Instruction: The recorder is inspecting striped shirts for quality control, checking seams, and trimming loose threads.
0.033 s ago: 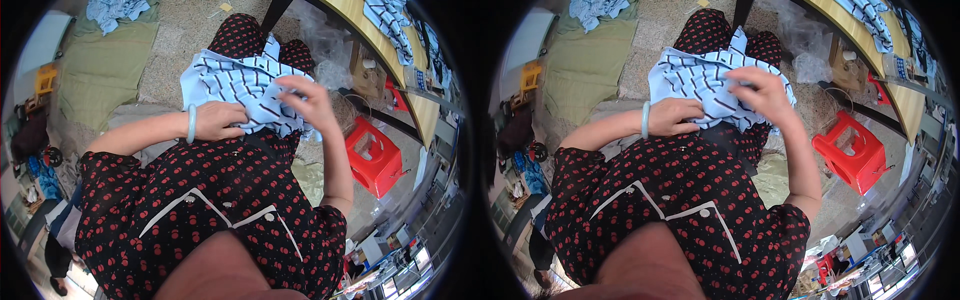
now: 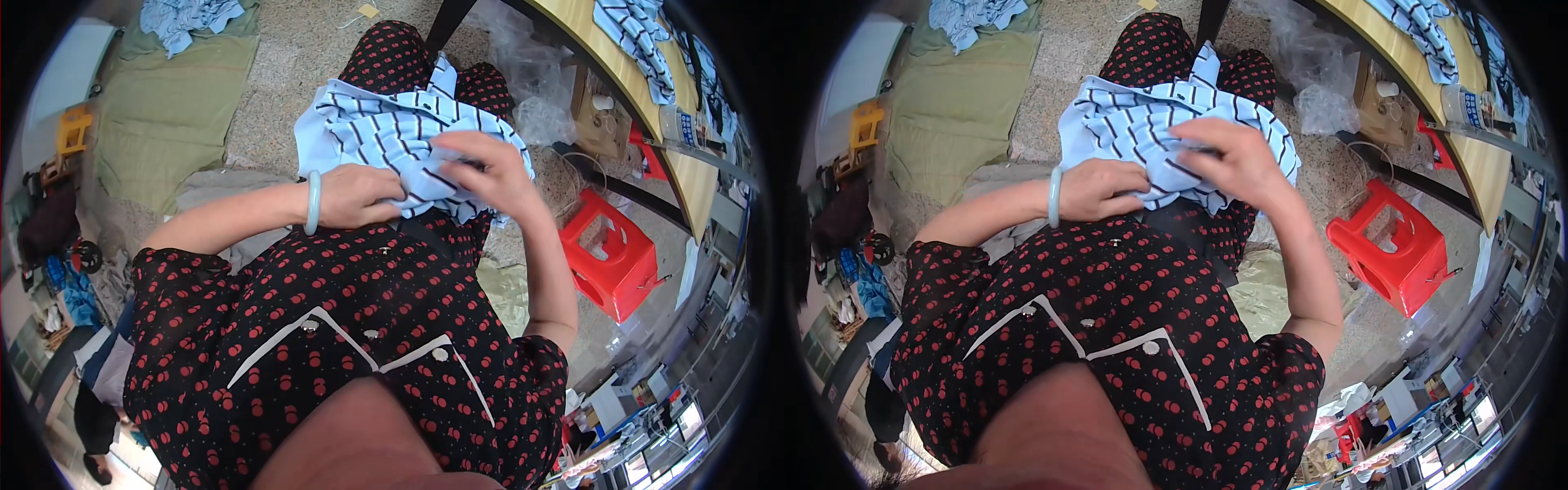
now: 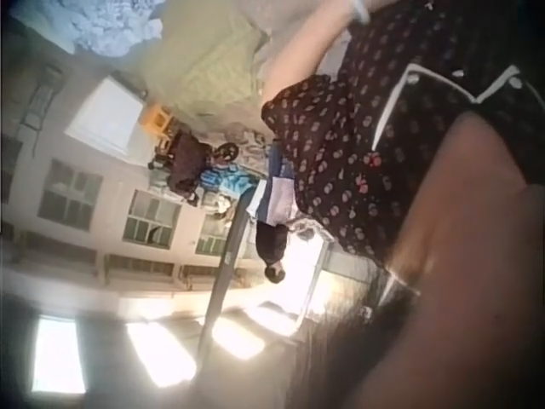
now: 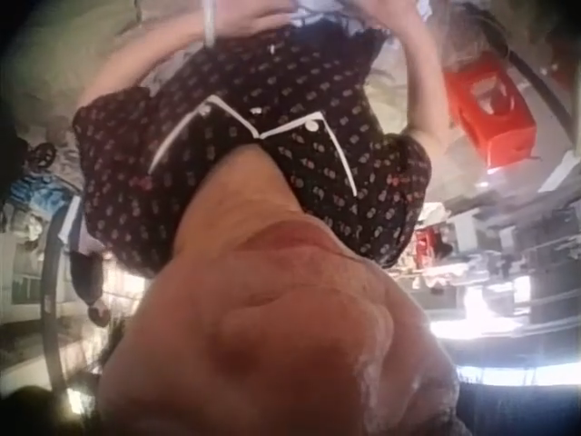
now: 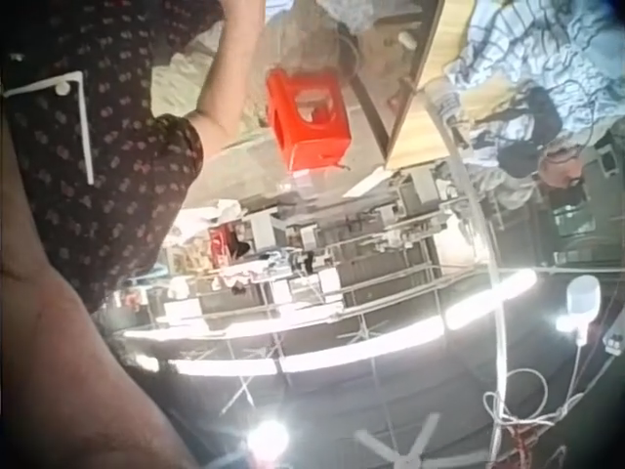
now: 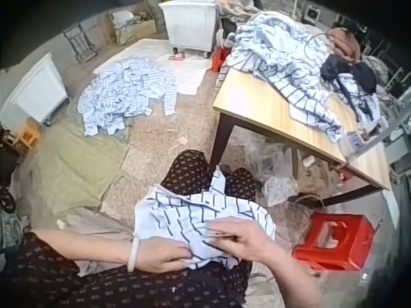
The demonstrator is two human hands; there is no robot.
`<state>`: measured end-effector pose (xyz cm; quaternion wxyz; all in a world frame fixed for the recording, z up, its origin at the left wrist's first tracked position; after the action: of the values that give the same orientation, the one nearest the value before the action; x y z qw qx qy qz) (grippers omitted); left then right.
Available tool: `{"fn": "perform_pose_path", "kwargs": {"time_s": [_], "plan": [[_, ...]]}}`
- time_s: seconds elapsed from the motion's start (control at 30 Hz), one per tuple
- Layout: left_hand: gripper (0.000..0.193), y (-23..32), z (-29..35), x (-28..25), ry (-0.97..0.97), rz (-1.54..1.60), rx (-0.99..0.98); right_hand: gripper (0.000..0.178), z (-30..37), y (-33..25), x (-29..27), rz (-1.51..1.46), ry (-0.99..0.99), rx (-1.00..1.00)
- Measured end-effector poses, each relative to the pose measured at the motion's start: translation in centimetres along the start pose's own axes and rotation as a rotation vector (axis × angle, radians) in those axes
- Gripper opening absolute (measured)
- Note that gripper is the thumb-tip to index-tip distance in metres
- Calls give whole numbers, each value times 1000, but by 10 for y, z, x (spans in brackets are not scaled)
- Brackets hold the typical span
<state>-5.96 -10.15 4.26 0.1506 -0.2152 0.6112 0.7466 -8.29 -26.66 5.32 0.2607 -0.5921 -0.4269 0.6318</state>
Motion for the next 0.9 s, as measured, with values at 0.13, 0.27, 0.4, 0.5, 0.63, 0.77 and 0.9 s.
{"fn": "perform_pose_path", "kwargs": {"time_s": [0.13,0.27,0.4,0.5,0.63,0.77,0.9], "plan": [[17,-51,-11,-11,120,208,-351,31,17,-4,22,174,-232,154],[17,-64,-51,-24,524,-450,-42,26,30,3,20,160,-188,214],[17,-76,-103,-1,417,-573,139,20,34,0,21,256,-179,231],[22,-83,-118,4,279,-614,111,18,38,-10,13,241,-94,221],[23,-70,-116,-13,207,-402,23,19,48,-16,-13,233,42,245],[23,-54,-94,-39,36,55,-97,18,56,2,-41,279,270,336],[19,-49,-67,-32,-106,724,-366,23,55,18,-28,339,232,325]]}}
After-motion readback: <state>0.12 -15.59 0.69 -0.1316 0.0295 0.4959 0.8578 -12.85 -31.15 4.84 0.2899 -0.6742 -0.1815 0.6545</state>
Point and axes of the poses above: each hand's wrist, its own z-axis away from the middle knuckle, its own x-axis out of the palm, y = z × x, the point moved 5 cm from there along -z, towards the middle knuckle, and after that the axes turned 3 degrees about z, right-handed, at the moved point
